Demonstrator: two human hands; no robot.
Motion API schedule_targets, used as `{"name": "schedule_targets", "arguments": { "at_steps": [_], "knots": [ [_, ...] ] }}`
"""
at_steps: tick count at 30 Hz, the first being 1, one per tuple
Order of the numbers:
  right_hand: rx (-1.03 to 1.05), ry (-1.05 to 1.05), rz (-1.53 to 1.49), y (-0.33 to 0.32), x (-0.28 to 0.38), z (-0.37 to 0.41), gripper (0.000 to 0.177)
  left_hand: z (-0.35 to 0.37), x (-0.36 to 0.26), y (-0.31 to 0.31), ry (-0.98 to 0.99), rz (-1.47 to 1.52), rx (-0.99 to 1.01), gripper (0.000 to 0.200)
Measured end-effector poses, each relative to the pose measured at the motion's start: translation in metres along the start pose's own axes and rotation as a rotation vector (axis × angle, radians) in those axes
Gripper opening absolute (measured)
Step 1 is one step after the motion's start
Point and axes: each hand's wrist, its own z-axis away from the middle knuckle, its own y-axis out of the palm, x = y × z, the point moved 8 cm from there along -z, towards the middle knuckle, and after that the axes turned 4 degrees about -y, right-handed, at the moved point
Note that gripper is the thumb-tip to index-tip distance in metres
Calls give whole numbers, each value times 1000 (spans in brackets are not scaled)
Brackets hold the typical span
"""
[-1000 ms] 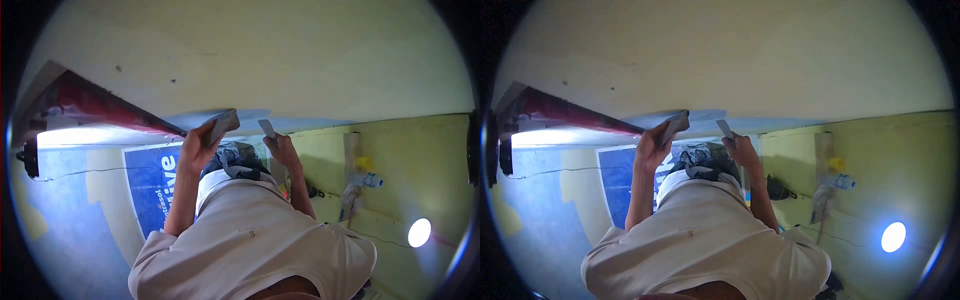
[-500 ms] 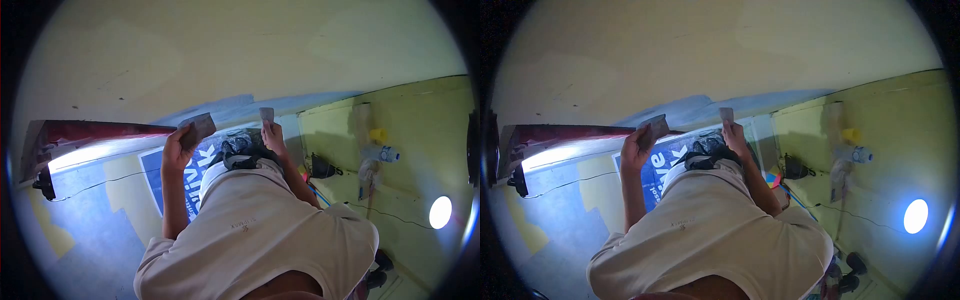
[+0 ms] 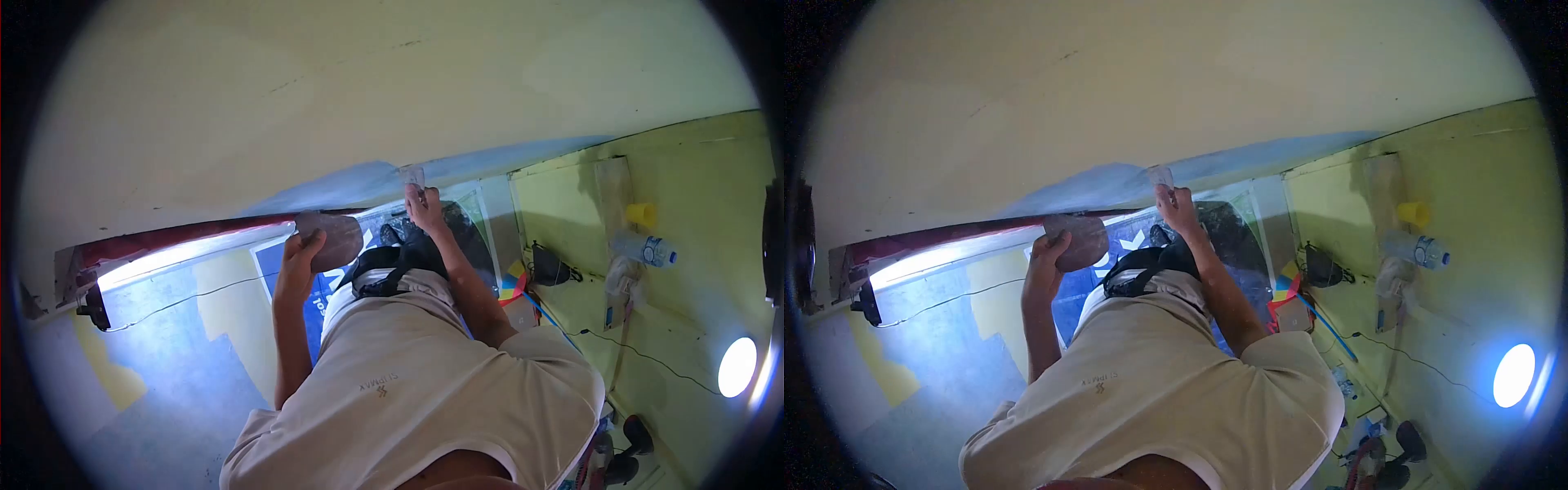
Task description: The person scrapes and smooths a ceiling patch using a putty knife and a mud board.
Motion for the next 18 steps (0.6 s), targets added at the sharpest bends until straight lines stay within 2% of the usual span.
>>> {"name": "schedule_targets", "arguments": {
  "at_steps": [2,3,5,8,9,12,13,18],
  "knots": [
    [-68,-318,293,-3,-5,-1,45,1,0,3,31,-42,-22,25],
    [-79,-336,274,-3,-8,-2,44,2,1,3,44,-69,-38,25],
    [-82,-158,32,-3,9,-3,43,-5,13,-8,66,-116,-101,24],
    [-46,-39,-147,6,-8,-4,47,-2,17,9,48,-92,-20,27],
    [-61,-30,-171,8,-10,-4,51,-4,25,1,-49,-163,-113,29],
    [-46,12,-224,11,-11,1,52,4,33,12,-91,-116,-114,29],
    [-28,-54,-264,13,0,-1,54,0,34,20,-112,-61,3,27],
    [-64,-12,-240,12,-14,4,55,-8,15,6,-43,-375,-62,28]
  ]
}}
